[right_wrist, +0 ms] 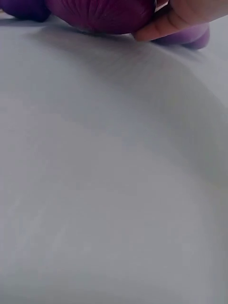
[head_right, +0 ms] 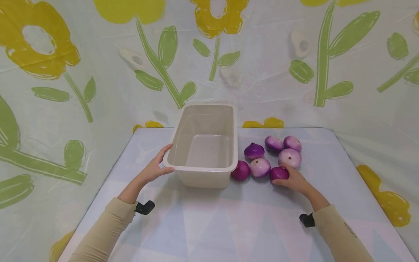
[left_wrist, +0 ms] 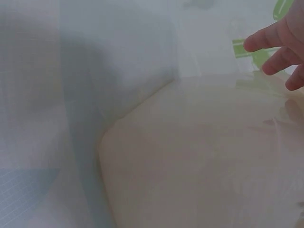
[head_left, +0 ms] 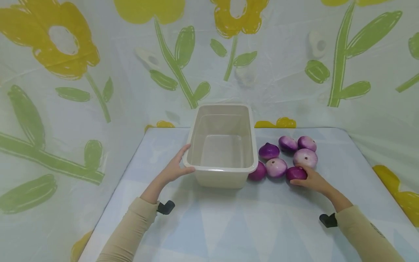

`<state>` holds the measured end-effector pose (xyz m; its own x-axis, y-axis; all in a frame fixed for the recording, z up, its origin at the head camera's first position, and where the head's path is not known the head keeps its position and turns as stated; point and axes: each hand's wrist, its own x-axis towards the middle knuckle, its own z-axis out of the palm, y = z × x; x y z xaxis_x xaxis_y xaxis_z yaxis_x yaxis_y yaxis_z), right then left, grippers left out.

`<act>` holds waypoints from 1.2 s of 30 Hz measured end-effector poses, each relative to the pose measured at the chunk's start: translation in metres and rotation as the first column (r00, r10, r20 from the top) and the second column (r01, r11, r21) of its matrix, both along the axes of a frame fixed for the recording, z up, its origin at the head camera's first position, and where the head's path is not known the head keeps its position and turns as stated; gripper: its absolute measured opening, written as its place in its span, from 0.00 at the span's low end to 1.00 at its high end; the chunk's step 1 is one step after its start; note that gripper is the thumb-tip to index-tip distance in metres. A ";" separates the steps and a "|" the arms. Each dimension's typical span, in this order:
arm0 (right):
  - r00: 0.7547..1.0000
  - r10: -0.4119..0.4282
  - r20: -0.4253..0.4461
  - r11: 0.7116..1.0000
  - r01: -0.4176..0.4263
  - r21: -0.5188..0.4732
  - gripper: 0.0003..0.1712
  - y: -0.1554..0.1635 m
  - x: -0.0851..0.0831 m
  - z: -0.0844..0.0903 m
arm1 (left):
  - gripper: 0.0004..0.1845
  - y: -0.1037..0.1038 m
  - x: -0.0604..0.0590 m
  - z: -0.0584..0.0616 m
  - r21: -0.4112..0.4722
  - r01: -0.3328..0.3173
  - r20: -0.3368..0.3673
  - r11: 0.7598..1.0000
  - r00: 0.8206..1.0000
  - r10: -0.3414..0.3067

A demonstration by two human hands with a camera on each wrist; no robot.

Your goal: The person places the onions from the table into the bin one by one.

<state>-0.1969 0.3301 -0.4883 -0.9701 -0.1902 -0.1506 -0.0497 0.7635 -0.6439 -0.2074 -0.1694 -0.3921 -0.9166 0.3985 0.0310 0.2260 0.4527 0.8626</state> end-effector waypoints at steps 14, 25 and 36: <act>0.999 0.025 -0.026 0.999 -0.024 0.036 0.45 0.009 -0.009 0.043 | 0.52 -0.007 -0.011 -0.021 0.009 -0.007 -0.002 1.000 1.000 0.007; 1.000 0.016 -0.016 0.997 -0.015 0.073 0.51 0.009 -0.021 0.090 | 0.52 -0.007 -0.012 -0.021 -0.003 -0.008 0.005 1.000 1.000 0.008; 0.990 0.053 -0.127 0.992 -0.038 0.123 0.46 0.007 -0.034 0.141 | 0.51 -0.006 -0.012 -0.020 -0.001 -0.003 0.020 1.000 1.000 0.003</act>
<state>-0.2309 0.3370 -0.3469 -0.9737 -0.2227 -0.0481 -0.1634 0.8297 -0.5338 -0.2190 -0.1758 -0.4121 -0.9182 0.3959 0.0126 0.2077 0.4541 0.8664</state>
